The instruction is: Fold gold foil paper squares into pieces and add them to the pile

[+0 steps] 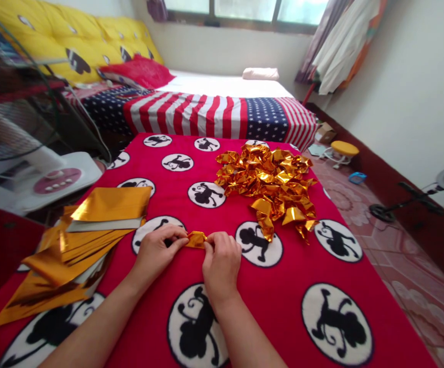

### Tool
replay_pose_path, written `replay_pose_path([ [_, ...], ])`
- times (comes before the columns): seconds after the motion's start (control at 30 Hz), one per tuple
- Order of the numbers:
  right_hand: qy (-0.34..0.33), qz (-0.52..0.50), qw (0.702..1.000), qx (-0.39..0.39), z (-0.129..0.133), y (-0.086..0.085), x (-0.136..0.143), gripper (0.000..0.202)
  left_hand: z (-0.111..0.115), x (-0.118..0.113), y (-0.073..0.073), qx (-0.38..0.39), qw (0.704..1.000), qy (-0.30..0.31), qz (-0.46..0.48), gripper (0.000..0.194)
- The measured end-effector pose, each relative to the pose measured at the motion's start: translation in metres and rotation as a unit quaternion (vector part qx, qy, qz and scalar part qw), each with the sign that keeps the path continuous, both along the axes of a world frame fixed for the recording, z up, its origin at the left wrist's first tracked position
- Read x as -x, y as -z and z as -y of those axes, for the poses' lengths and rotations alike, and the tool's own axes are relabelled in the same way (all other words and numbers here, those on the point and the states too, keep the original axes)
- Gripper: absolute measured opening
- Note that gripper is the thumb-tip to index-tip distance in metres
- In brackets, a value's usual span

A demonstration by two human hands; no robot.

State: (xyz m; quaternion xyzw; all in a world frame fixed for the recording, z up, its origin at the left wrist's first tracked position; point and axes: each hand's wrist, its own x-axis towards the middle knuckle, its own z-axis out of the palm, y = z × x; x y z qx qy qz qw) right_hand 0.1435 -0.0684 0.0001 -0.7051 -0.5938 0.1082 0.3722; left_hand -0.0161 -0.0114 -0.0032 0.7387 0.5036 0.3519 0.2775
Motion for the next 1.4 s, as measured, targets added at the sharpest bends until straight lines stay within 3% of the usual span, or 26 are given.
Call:
replay_pose_path([
  [0.33, 0.009, 0.044, 0.999, 0.002, -0.003, 0.001, 0.003, 0.01, 0.0, -0.004, -0.002, -0.018, 0.999, -0.013, -0.036, 0.004],
  [0.6, -0.01, -0.076, 0.997, -0.023, 0.001, 0.001, -0.003, 0.01, 0.001, 0.001, -0.001, 0.012, 0.998, 0.018, 0.056, 0.004],
  [0.77, -0.029, -0.194, 0.979, -0.049, 0.001, 0.002, -0.002, 0.006, 0.003, 0.002, -0.004, 0.018, 0.993, 0.024, 0.113, 0.006],
  [0.97, -0.024, -0.262, 0.964, -0.03, -0.001, 0.009, -0.003, 0.004, 0.004, -0.001, -0.004, 0.052, 0.987, 0.031, 0.147, 0.007],
  [1.1, -0.017, -0.299, 0.953, -0.037, -0.001, 0.01, -0.003, 0.001, 0.004, -0.002, 0.0, 0.094, 0.98, 0.023, 0.174, 0.023],
  [1.23, -0.013, -0.294, 0.955, -0.038, -0.001, 0.01, -0.003, 0.001, 0.004, -0.003, -0.002, 0.114, 0.985, 0.047, 0.119, 0.022],
  [1.4, -0.033, -0.24, 0.97, -0.015, -0.002, 0.011, -0.002, 0.006, 0.007, -0.004, -0.004, 0.089, 0.99, 0.016, 0.112, 0.024],
])
